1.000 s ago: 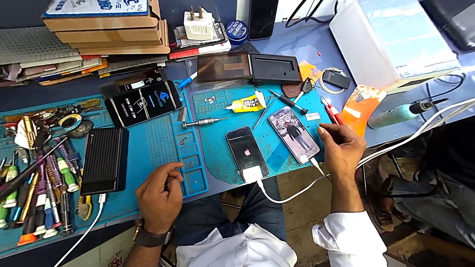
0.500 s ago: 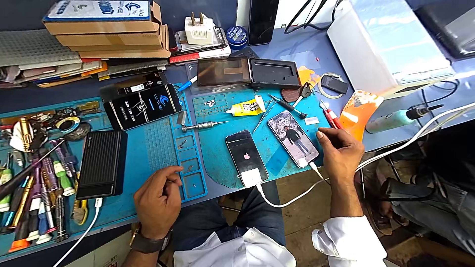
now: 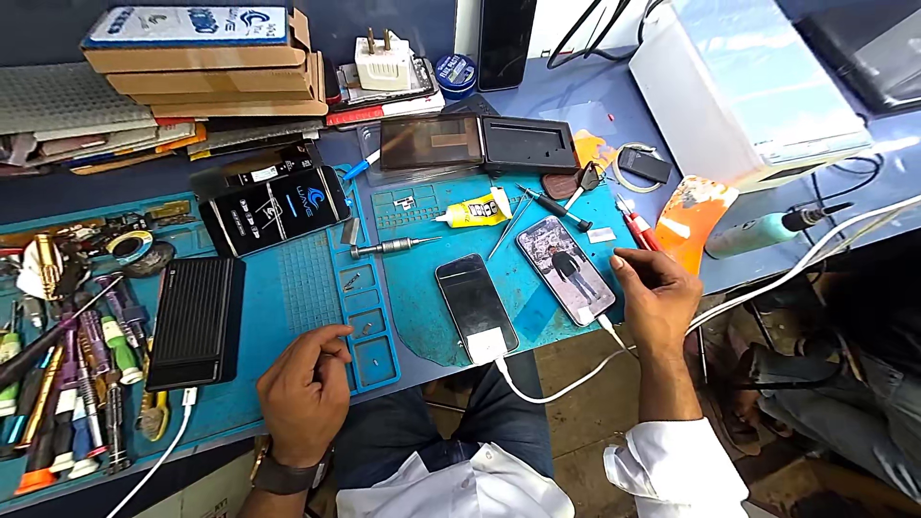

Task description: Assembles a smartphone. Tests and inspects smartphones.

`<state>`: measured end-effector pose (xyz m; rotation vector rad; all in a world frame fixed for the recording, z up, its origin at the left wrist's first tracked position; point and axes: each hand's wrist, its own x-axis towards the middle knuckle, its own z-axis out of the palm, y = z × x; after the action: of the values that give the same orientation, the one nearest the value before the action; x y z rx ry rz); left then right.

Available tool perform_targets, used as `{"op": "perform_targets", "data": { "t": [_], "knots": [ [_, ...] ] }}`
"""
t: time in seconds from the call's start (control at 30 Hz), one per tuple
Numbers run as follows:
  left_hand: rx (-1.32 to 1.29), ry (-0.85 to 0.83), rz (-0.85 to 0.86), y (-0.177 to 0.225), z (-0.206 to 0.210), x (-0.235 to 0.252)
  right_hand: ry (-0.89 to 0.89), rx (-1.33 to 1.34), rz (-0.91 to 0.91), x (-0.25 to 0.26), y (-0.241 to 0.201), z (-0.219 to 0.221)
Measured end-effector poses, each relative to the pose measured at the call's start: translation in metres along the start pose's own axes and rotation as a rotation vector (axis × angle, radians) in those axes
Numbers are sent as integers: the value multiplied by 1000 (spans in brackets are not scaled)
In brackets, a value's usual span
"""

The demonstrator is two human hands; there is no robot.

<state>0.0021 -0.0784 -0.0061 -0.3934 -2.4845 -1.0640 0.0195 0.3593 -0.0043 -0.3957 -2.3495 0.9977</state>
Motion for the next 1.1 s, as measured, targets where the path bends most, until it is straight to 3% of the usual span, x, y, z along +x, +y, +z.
{"op": "perform_targets", "data": {
  "t": [1.1],
  "knots": [
    [8, 3, -10, 2, -1, 0, 2, -9, 14, -1, -2, 0]
  ]
}}
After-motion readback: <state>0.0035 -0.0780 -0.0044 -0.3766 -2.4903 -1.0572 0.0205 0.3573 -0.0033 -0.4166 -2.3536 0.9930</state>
